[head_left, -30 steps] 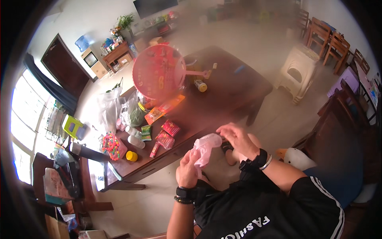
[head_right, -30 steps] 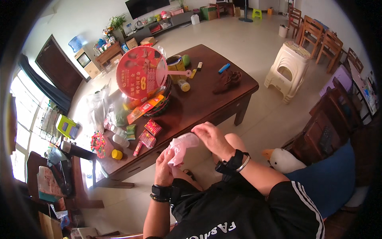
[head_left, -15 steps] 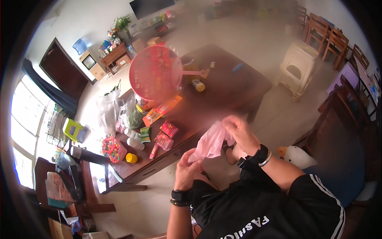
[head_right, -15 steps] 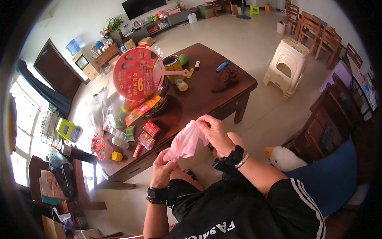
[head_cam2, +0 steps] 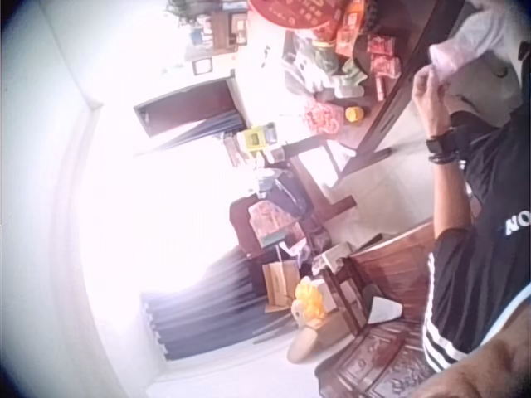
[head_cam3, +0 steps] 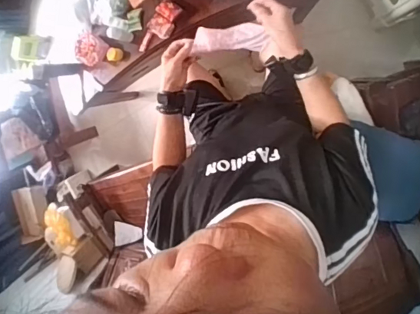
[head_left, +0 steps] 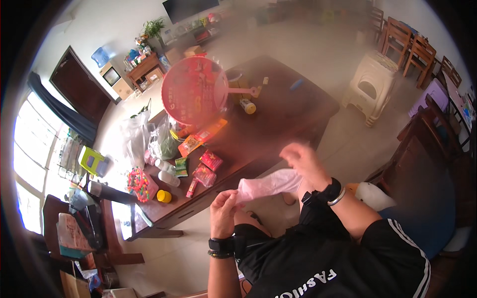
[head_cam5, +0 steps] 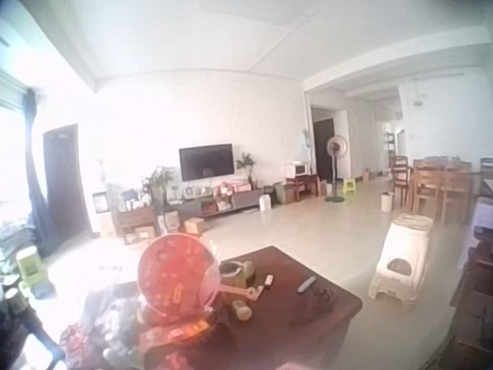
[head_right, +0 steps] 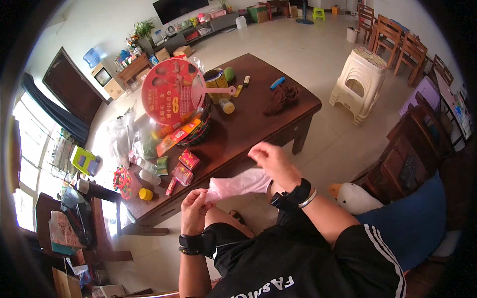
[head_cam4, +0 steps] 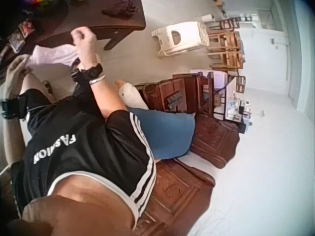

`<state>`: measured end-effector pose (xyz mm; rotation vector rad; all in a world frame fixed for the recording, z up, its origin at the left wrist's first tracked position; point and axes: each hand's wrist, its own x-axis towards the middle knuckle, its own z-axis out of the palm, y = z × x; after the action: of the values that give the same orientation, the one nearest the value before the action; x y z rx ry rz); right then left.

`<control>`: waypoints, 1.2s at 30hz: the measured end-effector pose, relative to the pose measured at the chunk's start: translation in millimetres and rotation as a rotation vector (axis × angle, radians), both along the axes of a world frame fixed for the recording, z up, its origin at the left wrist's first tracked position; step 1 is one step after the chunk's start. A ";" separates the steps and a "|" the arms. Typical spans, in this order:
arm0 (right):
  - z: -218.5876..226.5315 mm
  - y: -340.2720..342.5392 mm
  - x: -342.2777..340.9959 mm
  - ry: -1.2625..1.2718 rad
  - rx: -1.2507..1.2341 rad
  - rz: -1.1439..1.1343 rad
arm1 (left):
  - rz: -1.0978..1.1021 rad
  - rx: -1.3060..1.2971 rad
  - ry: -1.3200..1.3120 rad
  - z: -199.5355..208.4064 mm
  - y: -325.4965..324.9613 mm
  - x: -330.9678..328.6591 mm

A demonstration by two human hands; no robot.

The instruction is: The person sweeps debris from the floor into a dustpan using a broom, then cleans a bathroom sink and faucet with a cloth. Afterward, the person wipes a wall and unties a small plastic bag on a table.

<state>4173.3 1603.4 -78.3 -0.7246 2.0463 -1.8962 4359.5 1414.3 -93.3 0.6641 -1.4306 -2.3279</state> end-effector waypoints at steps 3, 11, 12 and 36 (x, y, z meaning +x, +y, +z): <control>-9.1 -9.8 15.8 0.084 0.044 0.152 | -0.049 0.030 0.108 2.5 8.5 -5.8; -16.2 -17.3 41.5 0.204 0.188 0.305 | -0.109 -0.022 0.185 5.9 19.1 -2.1; -15.7 -17.3 40.3 0.125 0.128 0.313 | -0.064 -0.013 0.210 4.8 17.3 -0.8; 7.0 -15.7 38.3 0.173 0.082 0.392 | 0.018 -0.391 -0.290 19.1 28.9 -14.3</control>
<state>4211.6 1587.6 -71.3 -1.2032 1.8878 -1.5683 4345.2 1443.1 -74.2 0.9136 -1.9268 -1.9088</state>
